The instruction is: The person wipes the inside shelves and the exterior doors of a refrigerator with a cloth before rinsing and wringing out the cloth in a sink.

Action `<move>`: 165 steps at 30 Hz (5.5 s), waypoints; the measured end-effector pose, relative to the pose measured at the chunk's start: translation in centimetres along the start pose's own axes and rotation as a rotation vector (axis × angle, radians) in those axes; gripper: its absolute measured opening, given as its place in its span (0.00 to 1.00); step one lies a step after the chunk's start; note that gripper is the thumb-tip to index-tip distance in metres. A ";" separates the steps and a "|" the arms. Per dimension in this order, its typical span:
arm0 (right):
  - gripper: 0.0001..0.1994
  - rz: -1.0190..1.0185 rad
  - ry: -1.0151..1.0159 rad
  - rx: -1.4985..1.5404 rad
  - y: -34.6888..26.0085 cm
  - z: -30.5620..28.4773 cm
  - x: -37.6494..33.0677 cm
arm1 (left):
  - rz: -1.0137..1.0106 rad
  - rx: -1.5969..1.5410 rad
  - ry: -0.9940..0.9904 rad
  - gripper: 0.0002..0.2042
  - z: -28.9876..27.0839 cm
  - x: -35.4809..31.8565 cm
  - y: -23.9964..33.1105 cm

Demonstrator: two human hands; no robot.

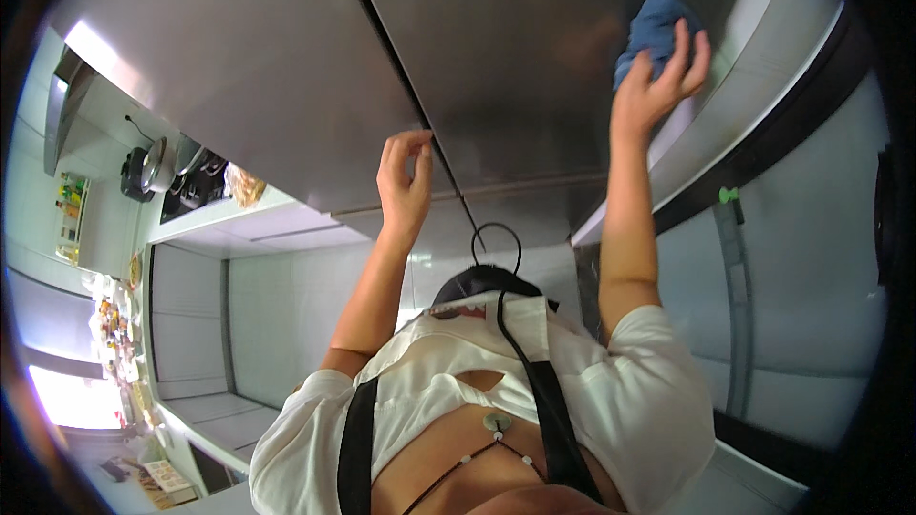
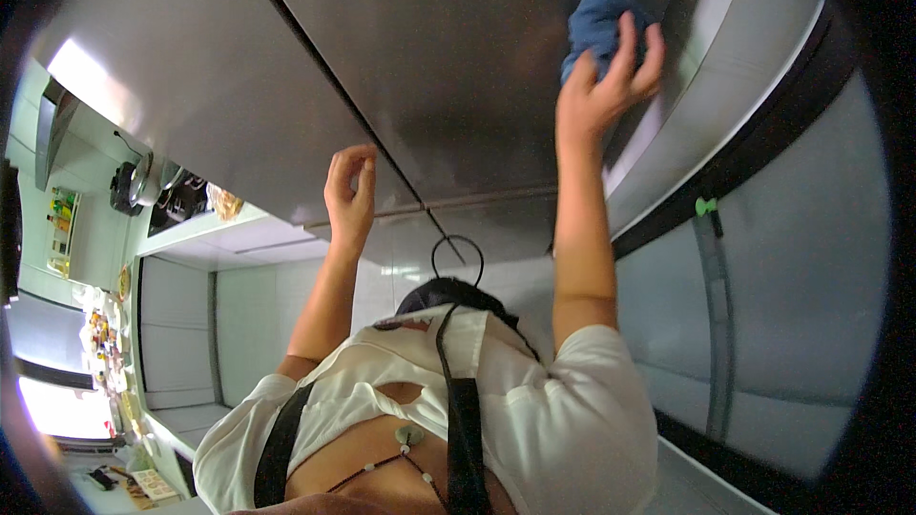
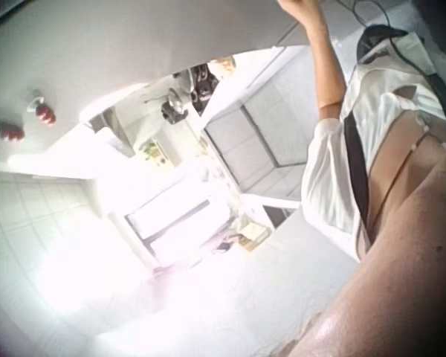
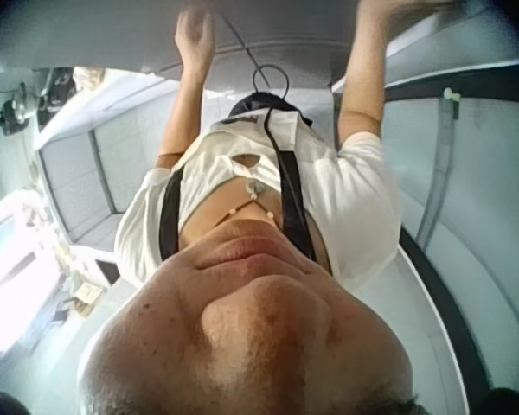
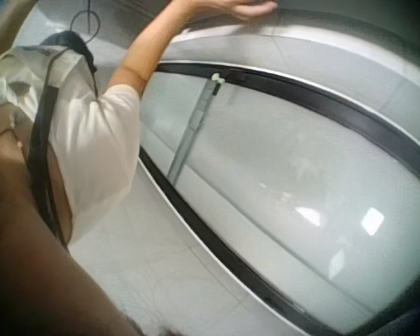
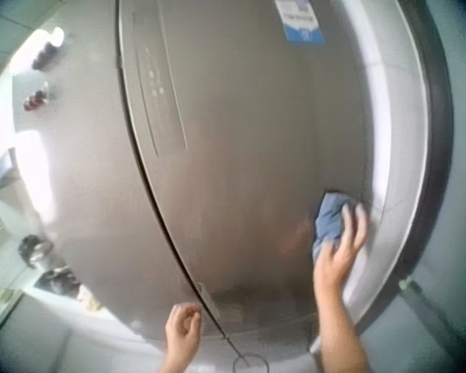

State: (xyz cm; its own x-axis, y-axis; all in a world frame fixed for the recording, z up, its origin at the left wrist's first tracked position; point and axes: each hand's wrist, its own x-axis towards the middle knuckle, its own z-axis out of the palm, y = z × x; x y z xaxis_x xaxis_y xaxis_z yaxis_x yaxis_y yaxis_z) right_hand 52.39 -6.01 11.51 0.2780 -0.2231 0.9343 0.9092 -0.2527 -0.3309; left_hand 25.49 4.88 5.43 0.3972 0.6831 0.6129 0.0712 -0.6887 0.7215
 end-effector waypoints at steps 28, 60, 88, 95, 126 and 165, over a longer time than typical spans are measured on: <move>0.19 -0.109 0.239 0.141 1.5 2.3 14.7 | 0.314 0.005 0.169 0.10 -0.5 5.5 4.4; 0.26 0.873 -0.260 -0.004 13.0 -9.1 -22.4 | -0.175 0.019 -0.259 0.06 2.4 -4.3 -5.7; 0.08 1.863 0.155 0.530 -3.7 -1.8 -33.9 | -0.607 -0.217 -0.354 0.08 -6.7 -8.2 -12.6; 0.06 1.828 -0.676 0.584 -11.1 -1.0 -38.8 | -0.611 -0.155 -0.341 0.08 -10.8 -7.8 -14.8; 0.32 0.527 -1.163 -0.323 9.8 -10.0 -28.5 | -0.698 -0.156 -0.452 0.07 1.7 -11.6 -15.0; 0.23 1.345 -1.305 0.288 -6.7 -8.1 -36.8 | -0.753 -0.168 -0.384 0.08 -7.8 -13.9 -20.3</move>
State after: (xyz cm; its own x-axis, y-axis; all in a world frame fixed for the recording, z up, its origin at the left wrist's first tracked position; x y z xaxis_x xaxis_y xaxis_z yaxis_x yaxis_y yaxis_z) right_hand 33.59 -3.76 -21.75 0.6514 0.6773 -0.3419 -0.1026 -0.3678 -0.9242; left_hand 11.42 11.24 -15.20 0.5824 0.7931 -0.1781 0.3160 -0.0191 0.9486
